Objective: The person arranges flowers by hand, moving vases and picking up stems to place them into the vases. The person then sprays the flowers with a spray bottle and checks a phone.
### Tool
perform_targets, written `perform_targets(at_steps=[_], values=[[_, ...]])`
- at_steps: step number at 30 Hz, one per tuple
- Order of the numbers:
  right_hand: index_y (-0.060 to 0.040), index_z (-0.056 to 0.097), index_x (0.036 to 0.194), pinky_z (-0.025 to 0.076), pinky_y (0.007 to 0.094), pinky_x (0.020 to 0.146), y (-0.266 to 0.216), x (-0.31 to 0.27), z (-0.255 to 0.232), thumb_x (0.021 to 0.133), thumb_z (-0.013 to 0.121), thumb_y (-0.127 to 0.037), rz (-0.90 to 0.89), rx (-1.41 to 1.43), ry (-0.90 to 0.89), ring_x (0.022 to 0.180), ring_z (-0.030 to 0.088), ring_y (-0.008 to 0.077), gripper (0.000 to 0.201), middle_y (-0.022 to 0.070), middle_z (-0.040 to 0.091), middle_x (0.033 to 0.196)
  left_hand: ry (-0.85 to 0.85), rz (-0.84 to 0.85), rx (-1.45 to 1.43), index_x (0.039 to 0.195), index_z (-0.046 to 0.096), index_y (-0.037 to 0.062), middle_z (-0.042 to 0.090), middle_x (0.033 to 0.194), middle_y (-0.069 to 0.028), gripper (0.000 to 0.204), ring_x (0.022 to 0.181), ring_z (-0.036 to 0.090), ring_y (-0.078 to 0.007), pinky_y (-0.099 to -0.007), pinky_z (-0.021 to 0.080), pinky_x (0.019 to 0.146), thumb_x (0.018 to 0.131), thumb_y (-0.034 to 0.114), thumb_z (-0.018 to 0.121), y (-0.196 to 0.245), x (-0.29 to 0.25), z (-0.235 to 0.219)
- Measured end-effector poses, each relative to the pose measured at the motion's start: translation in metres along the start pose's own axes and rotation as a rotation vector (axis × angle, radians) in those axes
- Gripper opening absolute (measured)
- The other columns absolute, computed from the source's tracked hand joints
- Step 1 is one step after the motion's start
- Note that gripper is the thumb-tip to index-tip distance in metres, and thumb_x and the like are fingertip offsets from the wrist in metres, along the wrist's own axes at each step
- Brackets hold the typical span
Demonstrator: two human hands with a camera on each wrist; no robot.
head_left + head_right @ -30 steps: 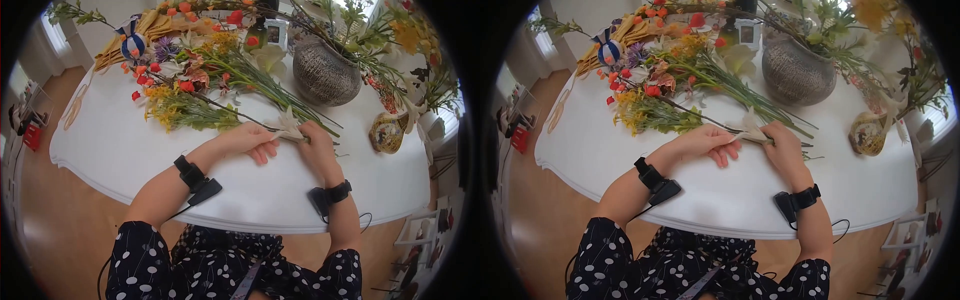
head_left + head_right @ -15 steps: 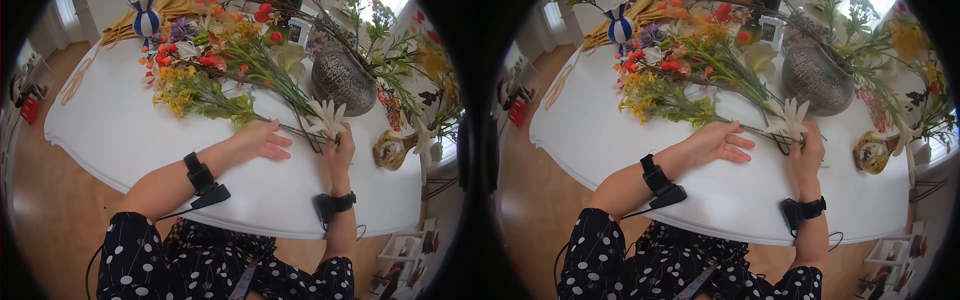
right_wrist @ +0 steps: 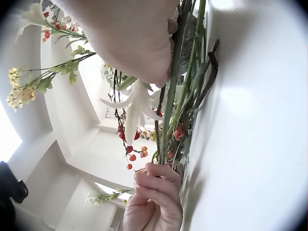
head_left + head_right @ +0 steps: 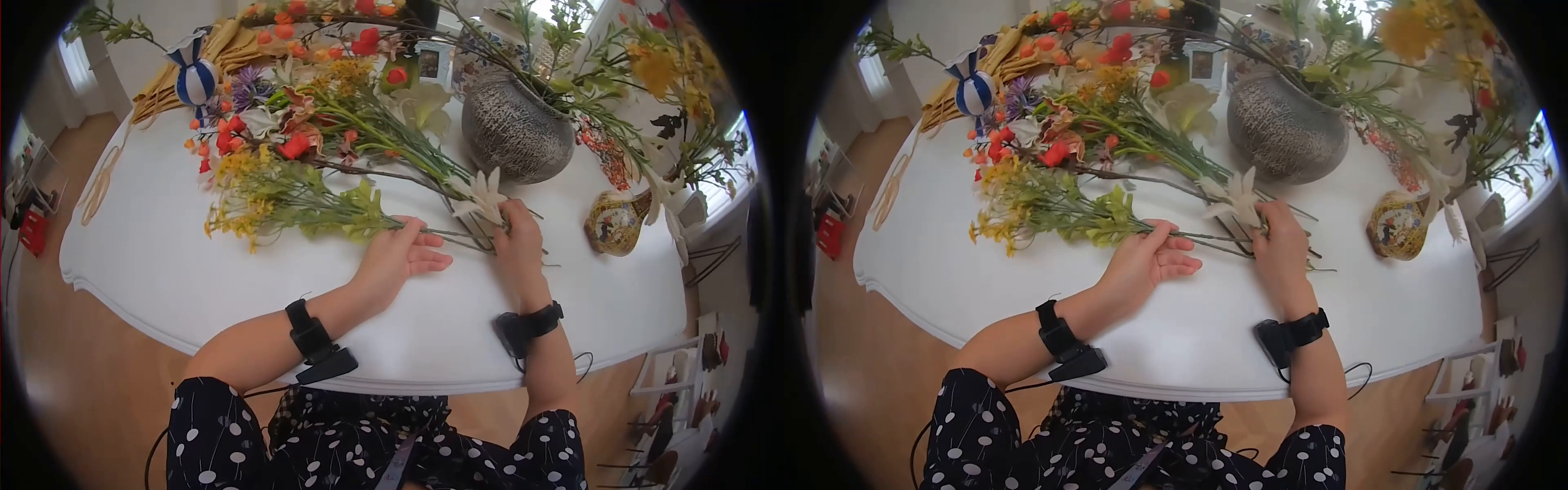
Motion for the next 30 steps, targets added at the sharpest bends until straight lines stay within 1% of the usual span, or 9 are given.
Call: perform_targets(at_steps=[8, 13, 15, 17, 23, 25, 26, 28, 30], values=[[-0.0078, 0.062, 0.102, 0.048, 0.0387, 0.077, 0.011, 0.000, 0.007, 0.071, 0.058, 0.004, -0.030, 0.060, -0.058, 0.093, 0.060, 0.0325, 0.033, 0.0108, 0.061, 0.100, -0.009, 0.064, 0.187, 0.112, 0.042, 0.0044, 0.058, 0.097, -0.0163, 0.023, 0.078, 0.068, -0.0263, -0.0314, 0.057, 0.068, 0.101, 0.024, 0.044, -0.006, -0.018, 0.019], [-0.0072, 0.062, 0.100, 0.048, 0.0387, 0.076, -0.005, 0.001, -0.003, 0.072, 0.058, 0.003, -0.075, 0.125, 0.009, 0.091, 0.060, 0.0321, 0.031, 0.0107, 0.062, 0.097, -0.091, 0.297, 0.377, 0.114, 0.042, 0.0012, 0.059, 0.097, -0.0167, 0.026, 0.076, 0.068, -0.0245, -0.0295, 0.057, 0.065, 0.101, 0.024, 0.044, -0.001, -0.021, 0.024], [-0.0068, 0.062, 0.099, 0.048, 0.0387, 0.076, -0.008, 0.000, -0.006, 0.071, 0.058, 0.003, -0.099, 0.156, 0.025, 0.090, 0.060, 0.0320, 0.029, 0.0106, 0.062, 0.095, -0.079, 0.293, 0.376, 0.113, 0.042, 0.0019, 0.059, 0.096, -0.0162, 0.025, 0.076, 0.069, -0.0252, -0.0301, 0.057, 0.065, 0.101, 0.024, 0.044, 0.000, -0.017, 0.019], [-0.0059, 0.063, 0.095, 0.048, 0.0387, 0.074, -0.010, -0.002, -0.001, 0.071, 0.059, 0.001, -0.160, 0.153, -0.212, 0.089, 0.060, 0.0319, 0.025, 0.0104, 0.063, 0.091, -0.065, 0.288, 0.376, 0.112, 0.042, 0.0025, 0.059, 0.095, -0.0157, 0.024, 0.076, 0.069, -0.0259, -0.0307, 0.058, 0.064, 0.101, 0.024, 0.044, 0.003, -0.013, 0.014], [-0.0068, 0.065, 0.092, 0.048, 0.0395, 0.073, -0.014, -0.004, 0.001, 0.072, 0.063, -0.005, -0.256, 0.082, -0.327, 0.088, 0.060, 0.0322, 0.021, 0.0108, 0.064, 0.090, 0.039, 0.254, 0.325, 0.107, 0.049, -0.0027, 0.060, 0.095, -0.0151, 0.030, 0.076, 0.069, -0.0265, -0.0307, 0.058, 0.065, 0.101, 0.027, 0.045, 0.006, -0.002, 0.001], [-0.0071, 0.066, 0.093, 0.048, 0.0400, 0.074, -0.015, -0.006, 0.001, 0.073, 0.064, -0.007, -0.230, 0.081, -0.354, 0.088, 0.060, 0.0323, 0.020, 0.0107, 0.065, 0.090, 0.075, 0.041, 0.248, 0.107, 0.048, -0.0040, 0.062, 0.098, -0.0164, 0.033, 0.076, 0.069, -0.0278, -0.0322, 0.059, 0.068, 0.100, 0.028, 0.045, 0.001, 0.000, -0.002], [-0.0074, 0.066, 0.094, 0.049, 0.0406, 0.074, -0.016, -0.007, 0.002, 0.074, 0.065, -0.008, -0.204, 0.082, -0.385, 0.088, 0.061, 0.0324, 0.019, 0.0107, 0.066, 0.090, 0.078, 0.052, 0.253, 0.107, 0.048, -0.0040, 0.062, 0.098, -0.0164, 0.033, 0.076, 0.069, -0.0278, -0.0322, 0.059, 0.068, 0.100, 0.028, 0.045, 0.003, -0.002, -0.001], [-0.0076, 0.066, 0.094, 0.048, 0.0412, 0.074, -0.011, -0.008, 0.009, 0.076, 0.066, -0.011, -0.218, 0.071, -0.406, 0.088, 0.061, 0.0327, 0.018, 0.0108, 0.066, 0.090, -0.051, -0.261, 0.237, 0.111, 0.047, -0.0057, 0.062, 0.101, -0.0183, 0.036, 0.077, 0.069, -0.0287, -0.0330, 0.059, 0.070, 0.100, 0.029, 0.045, -0.002, -0.010, 0.007], [-0.0077, 0.067, 0.094, 0.048, 0.0418, 0.075, -0.009, -0.008, 0.011, 0.077, 0.066, -0.014, -0.231, 0.059, -0.422, 0.088, 0.061, 0.0329, 0.018, 0.0109, 0.066, 0.089, -0.115, -0.339, 0.250, 0.114, 0.049, -0.0068, 0.065, 0.097, -0.0182, 0.037, 0.076, 0.069, -0.0266, -0.0320, 0.059, 0.067, 0.100, 0.028, 0.045, 0.007, -0.013, 0.011]])
Point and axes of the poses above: each hand's wrist, its own x-axis towards the middle knuckle, its own z-axis out of the palm, y = z × x, the point moved 3 cm from there along x, towards the middle knuckle
